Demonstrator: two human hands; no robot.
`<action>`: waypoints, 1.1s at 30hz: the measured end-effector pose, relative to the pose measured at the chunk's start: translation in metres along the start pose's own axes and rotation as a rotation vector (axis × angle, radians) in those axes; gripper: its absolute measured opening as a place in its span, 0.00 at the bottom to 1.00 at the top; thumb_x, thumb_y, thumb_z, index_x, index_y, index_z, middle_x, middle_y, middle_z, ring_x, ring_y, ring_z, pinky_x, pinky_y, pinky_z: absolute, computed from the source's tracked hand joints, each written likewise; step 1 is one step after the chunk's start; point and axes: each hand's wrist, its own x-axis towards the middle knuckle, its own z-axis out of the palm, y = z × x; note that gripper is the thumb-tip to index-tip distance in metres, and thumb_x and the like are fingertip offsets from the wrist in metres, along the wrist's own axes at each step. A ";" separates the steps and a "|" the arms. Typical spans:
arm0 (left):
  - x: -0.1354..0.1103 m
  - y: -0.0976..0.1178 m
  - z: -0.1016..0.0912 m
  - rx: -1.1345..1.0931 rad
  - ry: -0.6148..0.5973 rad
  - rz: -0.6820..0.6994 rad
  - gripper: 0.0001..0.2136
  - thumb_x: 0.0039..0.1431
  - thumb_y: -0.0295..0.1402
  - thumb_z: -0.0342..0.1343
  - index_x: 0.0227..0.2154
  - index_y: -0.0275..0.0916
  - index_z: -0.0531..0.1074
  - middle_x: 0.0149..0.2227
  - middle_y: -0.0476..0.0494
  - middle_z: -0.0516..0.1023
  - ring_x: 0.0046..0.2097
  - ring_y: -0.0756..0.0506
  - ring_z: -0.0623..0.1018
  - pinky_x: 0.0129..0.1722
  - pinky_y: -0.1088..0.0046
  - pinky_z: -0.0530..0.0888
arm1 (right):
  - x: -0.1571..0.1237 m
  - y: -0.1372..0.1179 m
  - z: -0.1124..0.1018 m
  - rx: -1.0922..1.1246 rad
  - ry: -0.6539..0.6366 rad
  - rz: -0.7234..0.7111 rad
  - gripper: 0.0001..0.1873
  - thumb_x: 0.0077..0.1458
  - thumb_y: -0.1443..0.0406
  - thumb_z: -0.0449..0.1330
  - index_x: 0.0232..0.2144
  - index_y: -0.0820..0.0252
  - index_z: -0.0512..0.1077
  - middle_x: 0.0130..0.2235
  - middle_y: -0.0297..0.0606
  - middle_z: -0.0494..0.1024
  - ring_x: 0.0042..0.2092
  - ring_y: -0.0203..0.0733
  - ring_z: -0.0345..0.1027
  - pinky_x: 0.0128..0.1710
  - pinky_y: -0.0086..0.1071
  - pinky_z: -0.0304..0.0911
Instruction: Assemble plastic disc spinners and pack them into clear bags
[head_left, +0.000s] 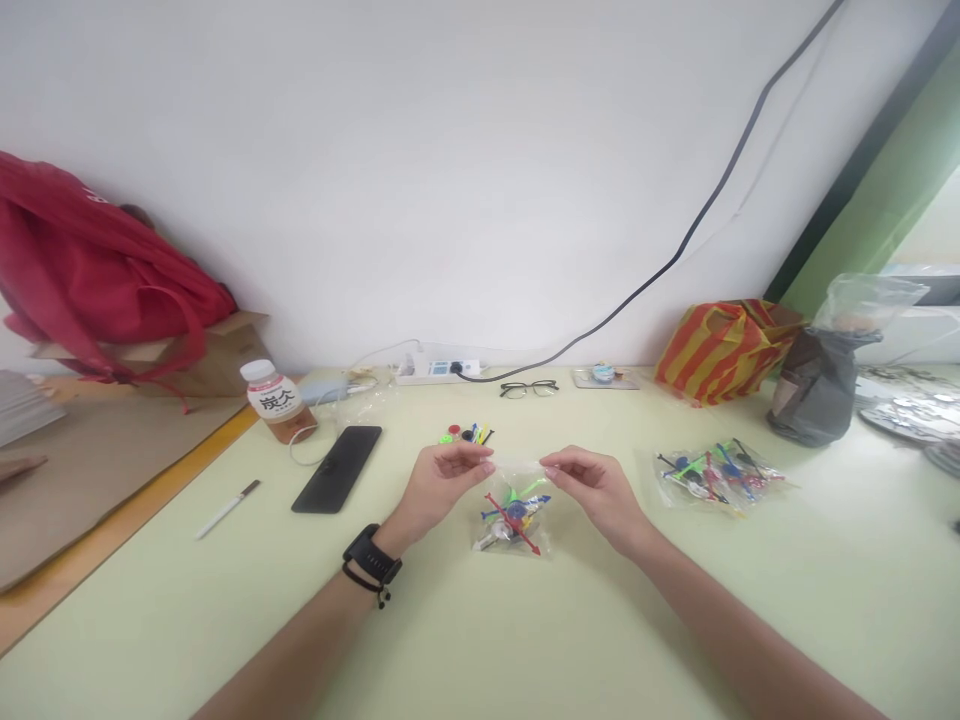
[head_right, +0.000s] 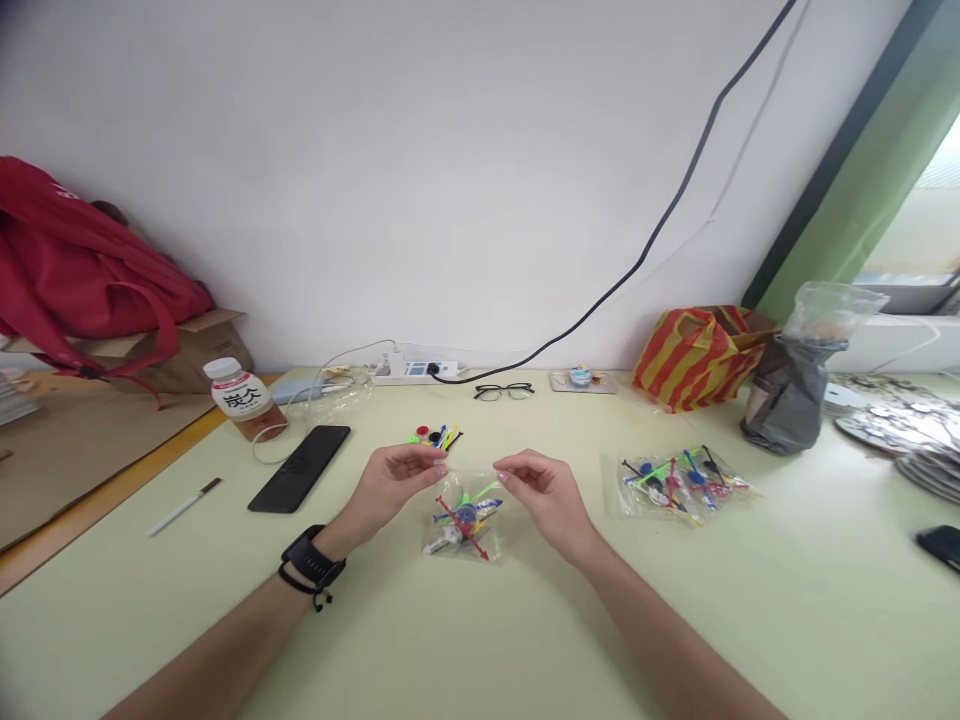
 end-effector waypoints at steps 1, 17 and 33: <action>0.001 -0.001 0.000 0.001 0.000 0.003 0.17 0.51 0.38 0.73 0.43 0.38 0.84 0.36 0.41 0.85 0.39 0.44 0.81 0.43 0.67 0.79 | 0.000 0.001 0.000 -0.004 0.014 0.000 0.16 0.54 0.53 0.71 0.41 0.54 0.82 0.35 0.38 0.79 0.38 0.44 0.72 0.41 0.38 0.68; 0.007 0.005 -0.012 0.076 -0.156 0.037 0.09 0.57 0.37 0.69 0.34 0.36 0.82 0.33 0.43 0.81 0.36 0.47 0.78 0.38 0.72 0.75 | 0.001 0.003 -0.002 -0.025 0.018 0.002 0.12 0.55 0.55 0.70 0.36 0.55 0.84 0.38 0.39 0.84 0.40 0.44 0.76 0.44 0.37 0.71; 0.004 0.002 -0.007 0.038 -0.103 0.044 0.09 0.57 0.36 0.68 0.36 0.36 0.86 0.34 0.39 0.85 0.35 0.46 0.81 0.38 0.72 0.78 | 0.001 0.007 -0.006 -0.097 -0.012 -0.134 0.11 0.61 0.56 0.65 0.37 0.54 0.84 0.39 0.42 0.83 0.41 0.45 0.76 0.42 0.38 0.72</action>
